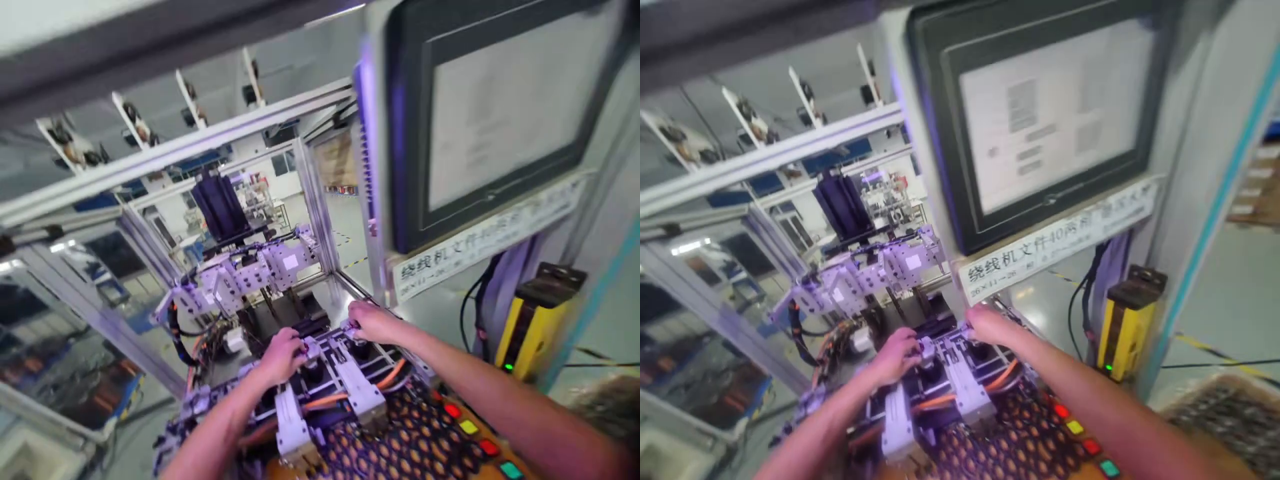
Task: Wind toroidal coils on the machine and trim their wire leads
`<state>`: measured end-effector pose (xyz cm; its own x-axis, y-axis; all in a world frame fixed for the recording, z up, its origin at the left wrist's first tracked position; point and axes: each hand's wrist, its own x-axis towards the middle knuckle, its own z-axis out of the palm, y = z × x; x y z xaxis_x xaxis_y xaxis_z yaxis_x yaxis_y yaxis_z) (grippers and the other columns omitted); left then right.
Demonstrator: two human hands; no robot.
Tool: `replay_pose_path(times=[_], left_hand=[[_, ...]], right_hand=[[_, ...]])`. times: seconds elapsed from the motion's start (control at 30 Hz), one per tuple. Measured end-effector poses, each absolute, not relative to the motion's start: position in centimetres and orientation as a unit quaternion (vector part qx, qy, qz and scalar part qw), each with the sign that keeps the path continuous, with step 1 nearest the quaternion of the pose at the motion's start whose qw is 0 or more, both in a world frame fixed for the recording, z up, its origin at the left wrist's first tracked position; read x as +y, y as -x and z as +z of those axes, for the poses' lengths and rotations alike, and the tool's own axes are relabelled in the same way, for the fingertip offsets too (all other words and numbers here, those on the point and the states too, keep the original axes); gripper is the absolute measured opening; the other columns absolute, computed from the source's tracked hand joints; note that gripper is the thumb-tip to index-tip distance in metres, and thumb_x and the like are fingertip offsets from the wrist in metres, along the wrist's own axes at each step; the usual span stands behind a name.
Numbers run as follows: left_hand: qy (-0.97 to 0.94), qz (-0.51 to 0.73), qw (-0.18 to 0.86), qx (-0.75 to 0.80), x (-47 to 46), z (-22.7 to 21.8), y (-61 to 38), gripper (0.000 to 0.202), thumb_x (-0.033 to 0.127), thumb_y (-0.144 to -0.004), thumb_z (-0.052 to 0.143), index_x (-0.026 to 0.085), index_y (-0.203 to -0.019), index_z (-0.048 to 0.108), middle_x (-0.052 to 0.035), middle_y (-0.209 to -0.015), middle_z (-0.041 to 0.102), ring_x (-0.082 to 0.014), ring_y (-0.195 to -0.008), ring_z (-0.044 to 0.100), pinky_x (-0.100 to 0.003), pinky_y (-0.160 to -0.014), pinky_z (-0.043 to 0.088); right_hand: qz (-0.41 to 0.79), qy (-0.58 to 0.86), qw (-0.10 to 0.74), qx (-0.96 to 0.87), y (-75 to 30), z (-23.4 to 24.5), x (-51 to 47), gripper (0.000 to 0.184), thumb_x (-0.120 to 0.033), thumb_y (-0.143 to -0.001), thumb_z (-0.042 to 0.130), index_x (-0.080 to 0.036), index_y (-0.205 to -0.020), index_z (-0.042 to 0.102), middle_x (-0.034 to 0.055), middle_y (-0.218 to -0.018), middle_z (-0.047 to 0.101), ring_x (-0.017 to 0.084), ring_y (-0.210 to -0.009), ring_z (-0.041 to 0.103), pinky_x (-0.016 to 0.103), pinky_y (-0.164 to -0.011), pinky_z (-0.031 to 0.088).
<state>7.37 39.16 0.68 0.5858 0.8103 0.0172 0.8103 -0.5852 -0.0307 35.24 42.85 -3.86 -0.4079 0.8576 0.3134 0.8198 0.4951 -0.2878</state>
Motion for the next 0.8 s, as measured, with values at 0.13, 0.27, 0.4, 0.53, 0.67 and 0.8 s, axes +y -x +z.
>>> replay_pose_path(times=[0.13,0.27,0.4,0.53,0.67,0.8], left_hand=[[0.891,0.062,0.035,-0.447,39.4,1.8,-7.7,0.026,0.031,-0.090,0.063,0.018,-0.111,0.067,-0.0144,-0.139,0.055,-0.0281,-0.131,0.049,-0.046,-0.105,0.045],[0.896,0.080,0.000,-0.437,40.0,2.2,-8.1,0.024,0.028,-0.090,0.063,0.016,-0.110,0.066,-0.0117,-0.138,0.056,-0.0284,-0.128,0.051,-0.052,-0.104,0.045],[0.894,0.004,-0.052,-0.446,39.8,2.0,-8.5,0.021,0.027,-0.089,0.065,0.015,-0.107,0.066,-0.0104,-0.134,0.058,-0.0278,-0.126,0.053,-0.053,-0.104,0.045],[0.875,-0.121,-0.084,-0.461,35.8,3.5,-7.5,0.011,0.022,-0.088,0.064,0.015,-0.094,0.068,-0.0163,-0.140,0.054,-0.0299,-0.132,0.047,-0.050,-0.111,0.040],[0.839,-0.231,-0.112,-0.479,26.0,4.5,-2.8,0.013,0.029,-0.092,0.058,0.020,-0.095,0.066,-0.0126,-0.135,0.056,-0.0239,-0.128,0.051,-0.039,-0.110,0.041],[0.757,-0.305,-0.145,-0.560,14.4,-0.2,4.6,0.018,0.029,-0.097,0.049,0.021,-0.095,0.065,-0.0073,-0.105,0.065,-0.0181,-0.101,0.062,-0.030,-0.092,0.050]], right_hand=[[0.084,0.526,0.236,-0.813,-35.4,-3.5,42.8,0.019,-0.034,-0.094,0.064,-0.015,-0.093,0.065,0.0047,-0.099,0.066,0.018,-0.091,0.064,0.037,-0.085,0.055],[0.106,0.544,0.188,-0.811,-35.3,-3.1,42.6,0.020,-0.035,-0.096,0.062,-0.015,-0.095,0.065,0.0043,-0.098,0.067,0.016,-0.088,0.065,0.035,-0.082,0.056],[0.105,0.532,0.122,-0.831,-35.0,-2.8,42.8,0.024,-0.037,-0.095,0.063,-0.014,-0.093,0.065,0.0032,-0.093,0.067,0.016,-0.083,0.065,0.034,-0.078,0.056],[0.091,0.483,0.117,-0.863,-35.4,-1.4,43.2,0.025,-0.037,-0.093,0.063,-0.013,-0.088,0.065,0.0037,-0.089,0.067,0.017,-0.080,0.065,0.033,-0.075,0.055],[0.082,0.406,0.150,-0.897,-35.1,-1.0,40.7,0.020,-0.027,-0.093,0.053,-0.016,-0.082,0.067,0.0127,-0.106,0.068,0.025,-0.100,0.064,0.039,-0.091,0.052],[0.109,0.252,0.287,-0.918,-30.4,-4.3,32.5,0.020,-0.030,-0.097,0.048,-0.021,-0.096,0.065,0.0125,-0.109,0.064,0.025,-0.101,0.063,0.038,-0.088,0.054]])
